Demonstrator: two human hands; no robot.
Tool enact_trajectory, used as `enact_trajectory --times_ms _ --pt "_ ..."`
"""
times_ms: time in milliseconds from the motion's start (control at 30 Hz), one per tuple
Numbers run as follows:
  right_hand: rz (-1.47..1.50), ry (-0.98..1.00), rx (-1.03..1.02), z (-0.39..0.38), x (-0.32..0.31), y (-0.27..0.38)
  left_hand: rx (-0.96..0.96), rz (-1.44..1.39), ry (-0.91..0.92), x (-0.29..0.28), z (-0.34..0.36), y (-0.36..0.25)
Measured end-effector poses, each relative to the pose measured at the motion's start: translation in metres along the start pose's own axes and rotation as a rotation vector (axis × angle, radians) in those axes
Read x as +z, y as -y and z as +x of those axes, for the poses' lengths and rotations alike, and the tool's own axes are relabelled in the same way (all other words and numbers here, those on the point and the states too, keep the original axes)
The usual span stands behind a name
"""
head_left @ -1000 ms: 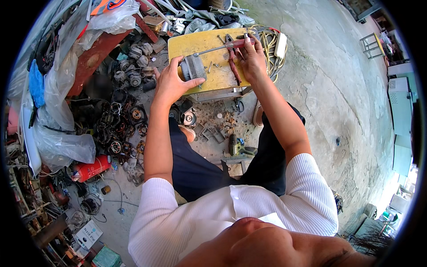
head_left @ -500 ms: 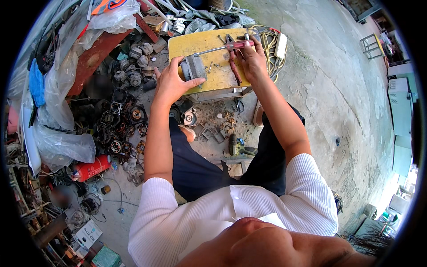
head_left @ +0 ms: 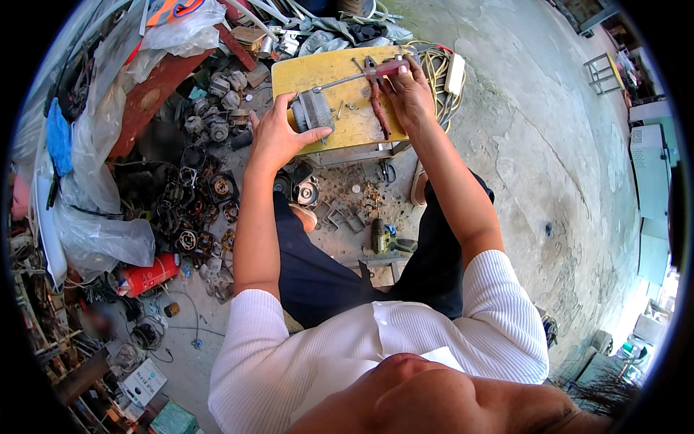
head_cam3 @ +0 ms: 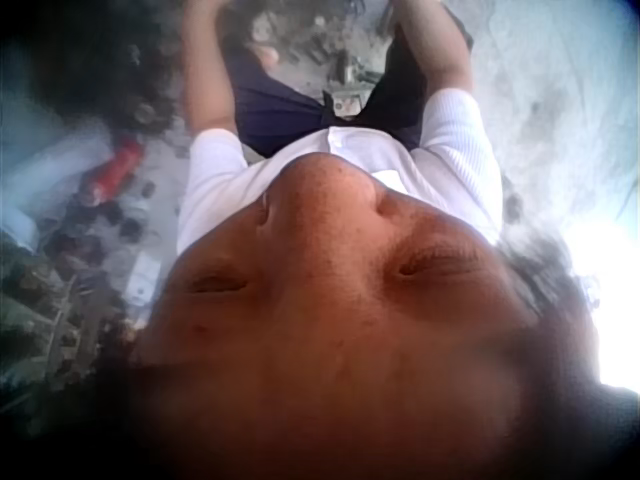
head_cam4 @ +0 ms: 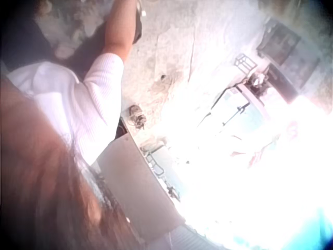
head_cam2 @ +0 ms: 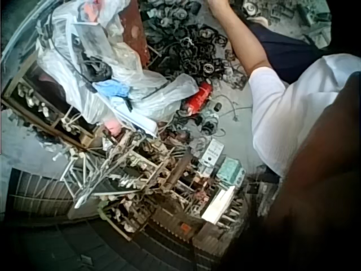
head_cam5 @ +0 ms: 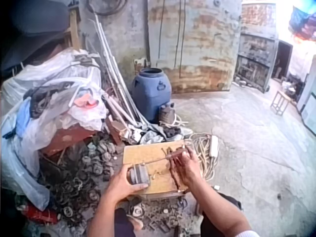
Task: The person disassembles a small electric motor housing by hand, then uses a screwdriver to loosen internal components.
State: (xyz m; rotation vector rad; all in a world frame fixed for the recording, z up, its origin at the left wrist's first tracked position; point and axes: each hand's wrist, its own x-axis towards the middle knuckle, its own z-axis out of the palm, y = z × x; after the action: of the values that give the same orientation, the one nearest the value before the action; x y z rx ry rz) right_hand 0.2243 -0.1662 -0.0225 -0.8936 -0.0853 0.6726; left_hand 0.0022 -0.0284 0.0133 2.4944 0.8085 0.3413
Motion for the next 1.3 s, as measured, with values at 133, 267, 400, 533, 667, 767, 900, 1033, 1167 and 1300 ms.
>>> enact_trajectory --times_ms 133,267,400,533,667,767,900,1033,1167,1300 --pt "-0.049 -0.002 -0.008 0.003 0.003 0.001 -0.009 -0.002 0.014 0.001 0.001 0.002" --pt "-0.092 -0.014 -0.002 0.003 -0.001 0.001 -0.011 -0.006 -0.003 0.0 -0.001 -0.002" --pt "-0.053 0.017 -0.01 0.004 -0.003 0.001 -0.023 -0.042 0.024 -0.002 0.0 -0.002" --pt "-0.048 0.006 0.024 -0.001 0.006 0.008 -0.047 -0.017 0.017 -0.003 -0.001 -0.006" --pt "-0.109 -0.01 0.007 -0.001 0.005 0.006 -0.055 -0.01 0.031 -0.004 -0.001 -0.006" --pt "-0.088 -0.002 -0.033 0.003 -0.001 0.004 -0.047 -0.017 0.036 -0.003 0.0 -0.005" --pt "-0.02 0.005 0.026 0.006 0.0 0.005 -0.06 -0.018 0.044 -0.004 0.0 -0.006" --pt "-0.076 -0.033 0.054 -0.002 0.009 0.008 -0.058 -0.019 0.036 -0.003 -0.001 -0.005" --pt "-0.055 0.02 0.0 0.003 -0.001 0.003 -0.063 -0.022 0.046 -0.003 0.001 -0.004" --pt "0.003 0.01 -0.013 0.01 -0.005 0.0 -0.078 -0.013 0.06 -0.003 0.001 -0.006"
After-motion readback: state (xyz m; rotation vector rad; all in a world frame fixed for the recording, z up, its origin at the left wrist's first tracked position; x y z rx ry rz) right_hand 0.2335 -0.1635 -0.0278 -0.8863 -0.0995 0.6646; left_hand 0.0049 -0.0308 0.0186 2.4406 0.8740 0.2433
